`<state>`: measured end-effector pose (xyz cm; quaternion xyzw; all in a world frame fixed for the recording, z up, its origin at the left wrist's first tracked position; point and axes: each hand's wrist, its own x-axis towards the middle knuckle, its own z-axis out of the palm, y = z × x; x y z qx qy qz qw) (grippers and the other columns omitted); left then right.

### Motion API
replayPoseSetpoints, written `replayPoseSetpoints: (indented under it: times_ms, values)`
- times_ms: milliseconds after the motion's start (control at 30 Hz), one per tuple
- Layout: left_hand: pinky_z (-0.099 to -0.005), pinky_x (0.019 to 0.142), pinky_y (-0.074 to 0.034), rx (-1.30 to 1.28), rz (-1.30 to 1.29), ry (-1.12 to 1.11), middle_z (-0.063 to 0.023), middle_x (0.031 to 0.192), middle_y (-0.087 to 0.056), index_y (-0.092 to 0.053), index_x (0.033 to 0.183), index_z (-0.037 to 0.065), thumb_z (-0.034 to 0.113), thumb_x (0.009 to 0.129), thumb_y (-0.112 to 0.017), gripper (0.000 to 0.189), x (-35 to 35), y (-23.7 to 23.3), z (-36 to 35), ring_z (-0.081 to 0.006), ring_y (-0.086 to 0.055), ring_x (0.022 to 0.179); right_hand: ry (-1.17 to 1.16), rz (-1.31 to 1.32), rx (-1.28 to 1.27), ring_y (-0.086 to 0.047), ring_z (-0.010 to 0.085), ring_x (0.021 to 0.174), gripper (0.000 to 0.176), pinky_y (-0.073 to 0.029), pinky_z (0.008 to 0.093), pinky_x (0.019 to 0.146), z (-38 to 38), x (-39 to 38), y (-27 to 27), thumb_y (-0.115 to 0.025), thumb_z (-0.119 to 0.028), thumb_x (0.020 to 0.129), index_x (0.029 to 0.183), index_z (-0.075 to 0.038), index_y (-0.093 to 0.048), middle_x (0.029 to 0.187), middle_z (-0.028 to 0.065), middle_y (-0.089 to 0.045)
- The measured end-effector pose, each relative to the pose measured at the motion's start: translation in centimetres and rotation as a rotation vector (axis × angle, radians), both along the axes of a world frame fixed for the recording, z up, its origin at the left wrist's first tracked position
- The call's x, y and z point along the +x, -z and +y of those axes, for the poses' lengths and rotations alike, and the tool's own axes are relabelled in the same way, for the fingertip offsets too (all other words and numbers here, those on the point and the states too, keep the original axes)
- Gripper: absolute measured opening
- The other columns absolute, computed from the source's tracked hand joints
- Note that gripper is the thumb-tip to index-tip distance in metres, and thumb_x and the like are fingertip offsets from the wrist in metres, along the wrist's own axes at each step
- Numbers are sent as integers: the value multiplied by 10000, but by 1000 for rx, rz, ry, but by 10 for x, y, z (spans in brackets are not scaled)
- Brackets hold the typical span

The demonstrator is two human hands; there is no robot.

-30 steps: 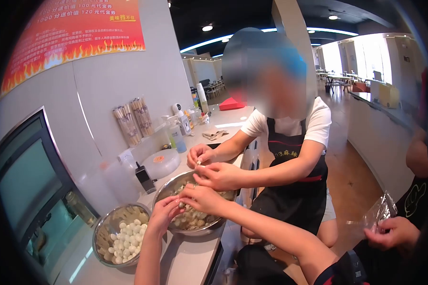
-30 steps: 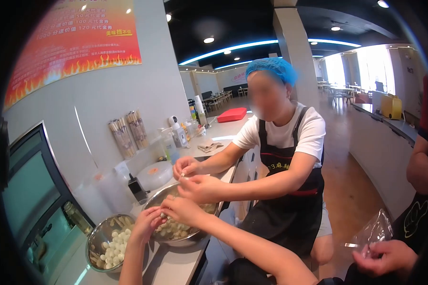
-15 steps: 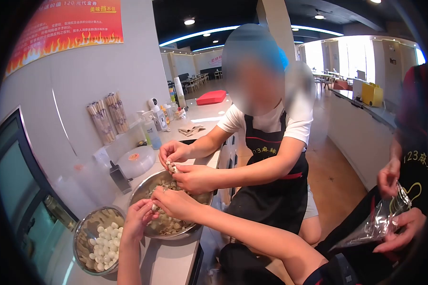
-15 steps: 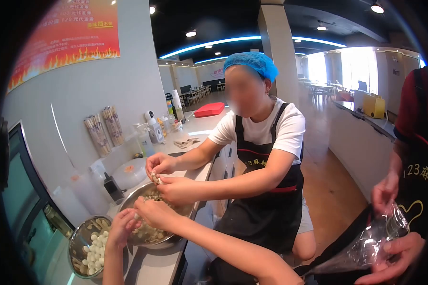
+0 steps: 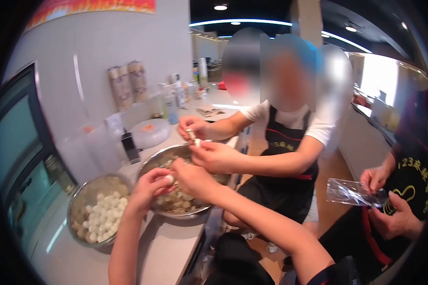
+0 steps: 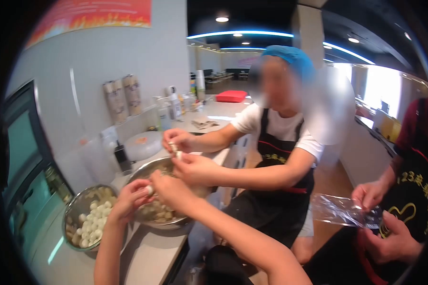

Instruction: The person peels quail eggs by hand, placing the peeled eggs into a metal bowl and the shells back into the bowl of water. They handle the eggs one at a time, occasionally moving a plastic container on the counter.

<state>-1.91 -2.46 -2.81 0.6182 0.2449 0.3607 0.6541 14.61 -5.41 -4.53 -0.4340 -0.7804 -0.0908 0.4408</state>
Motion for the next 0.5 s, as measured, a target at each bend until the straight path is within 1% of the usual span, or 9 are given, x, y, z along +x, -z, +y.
replayPoseSetpoints:
  times_ms: [67, 133, 200, 333, 367, 400, 500]
  values:
    - [-237, 731, -475, -28, -11, -2, -62, 931, -553, -501, 1019, 21, 108, 761, -613, 294, 0, -1, -1, -135, -567, 801, -4, 55, -44, -547, 330, 627, 107, -418, 393, 516, -5, -1, -5, -499, -97, 812, 858, -23, -436, 672, 154, -519]
    - [-245, 757, -460, -22, 16, 9, -52, 951, -549, -498, 1027, 20, 104, 762, -612, 300, -2, -4, -3, -134, -559, 833, -12, 108, -17, -533, 323, 654, 86, -413, 380, 546, -4, 1, -5, -492, -97, 817, 839, -26, -449, 719, 149, -519]
    - [-242, 766, -440, -43, 24, 28, -40, 944, -554, -511, 1033, 32, 108, 755, -618, 307, -4, -4, -2, -115, -536, 870, -44, 121, -1, -530, 323, 655, 90, -410, 374, 556, -5, 2, -7, -495, -95, 817, 830, -20, -447, 722, 153, -516]
    - [-228, 771, -419, -46, 25, 1, -32, 934, -555, -520, 1036, 41, 115, 762, -614, 299, -5, -7, -5, -101, -528, 881, -108, 91, 1, -537, 288, 657, 97, -414, 349, 576, -8, 1, -8, -523, -91, 802, 848, -18, -479, 712, 124, -520]
    - [-228, 773, -427, -40, 14, -11, -43, 951, -560, -521, 1046, 28, 104, 767, -606, 302, -5, -6, -4, -107, -530, 890, -92, 77, -13, -540, 267, 668, 103, -413, 334, 578, -10, 0, -10, -534, -89, 795, 856, -18, -492, 734, 108, -526]
    - [-228, 773, -427, -39, 12, -16, -43, 951, -560, -521, 1046, 28, 104, 767, -606, 302, -5, -5, -3, -107, -530, 890, -96, 74, -12, -540, 267, 668, 103, -413, 334, 578, -10, 0, -10, -534, -89, 795, 856, -18, -492, 734, 108, -526]
    - [-235, 785, -449, -87, -39, 22, -72, 998, -561, -501, 1087, -23, 88, 783, -589, 335, -5, -5, -2, -125, -549, 886, -146, 13, 43, -537, 269, 661, 105, -408, 332, 571, -10, 0, -13, -536, -88, 793, 856, -17, -491, 758, 108, -519]
